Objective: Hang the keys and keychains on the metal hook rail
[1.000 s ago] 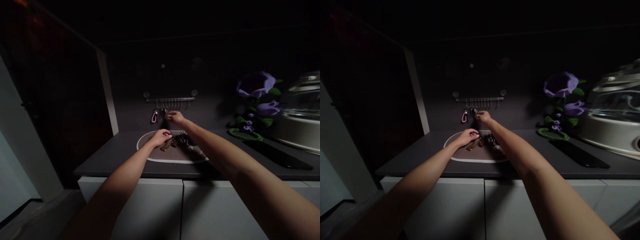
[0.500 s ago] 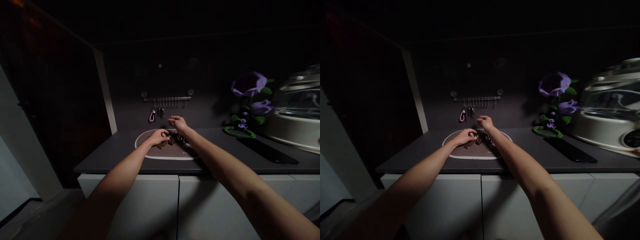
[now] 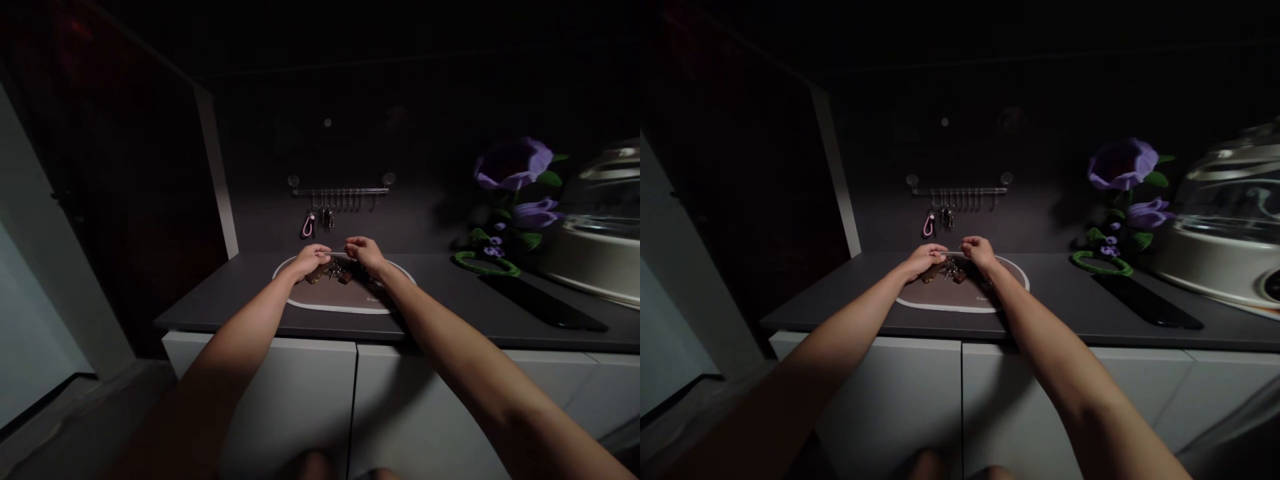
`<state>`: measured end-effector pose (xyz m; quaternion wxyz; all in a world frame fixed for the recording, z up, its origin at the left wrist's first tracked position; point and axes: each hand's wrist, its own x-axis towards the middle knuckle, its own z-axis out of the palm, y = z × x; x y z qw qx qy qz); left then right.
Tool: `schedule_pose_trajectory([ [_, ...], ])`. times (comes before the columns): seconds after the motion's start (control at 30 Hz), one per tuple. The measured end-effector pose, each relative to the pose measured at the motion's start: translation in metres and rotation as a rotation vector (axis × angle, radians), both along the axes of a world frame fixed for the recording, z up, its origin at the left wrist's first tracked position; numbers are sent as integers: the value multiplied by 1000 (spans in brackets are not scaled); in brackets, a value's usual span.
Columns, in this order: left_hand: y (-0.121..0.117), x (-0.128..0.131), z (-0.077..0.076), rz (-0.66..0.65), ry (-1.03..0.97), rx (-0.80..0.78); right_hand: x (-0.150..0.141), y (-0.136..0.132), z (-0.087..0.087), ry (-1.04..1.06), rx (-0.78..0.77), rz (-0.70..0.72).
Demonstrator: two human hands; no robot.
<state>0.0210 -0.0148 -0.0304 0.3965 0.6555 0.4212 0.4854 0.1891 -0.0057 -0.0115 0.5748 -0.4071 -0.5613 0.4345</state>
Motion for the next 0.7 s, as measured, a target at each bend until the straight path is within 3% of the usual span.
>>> schedule_pose_trajectory([
  [0.37, 1, -8, 10, -108, -386, -72, -2, -3, -4, -323, 104, 71],
  [0.7, -6, -7, 21, -205, -637, -93, -15, -13, -2, -294, 154, 185],
])
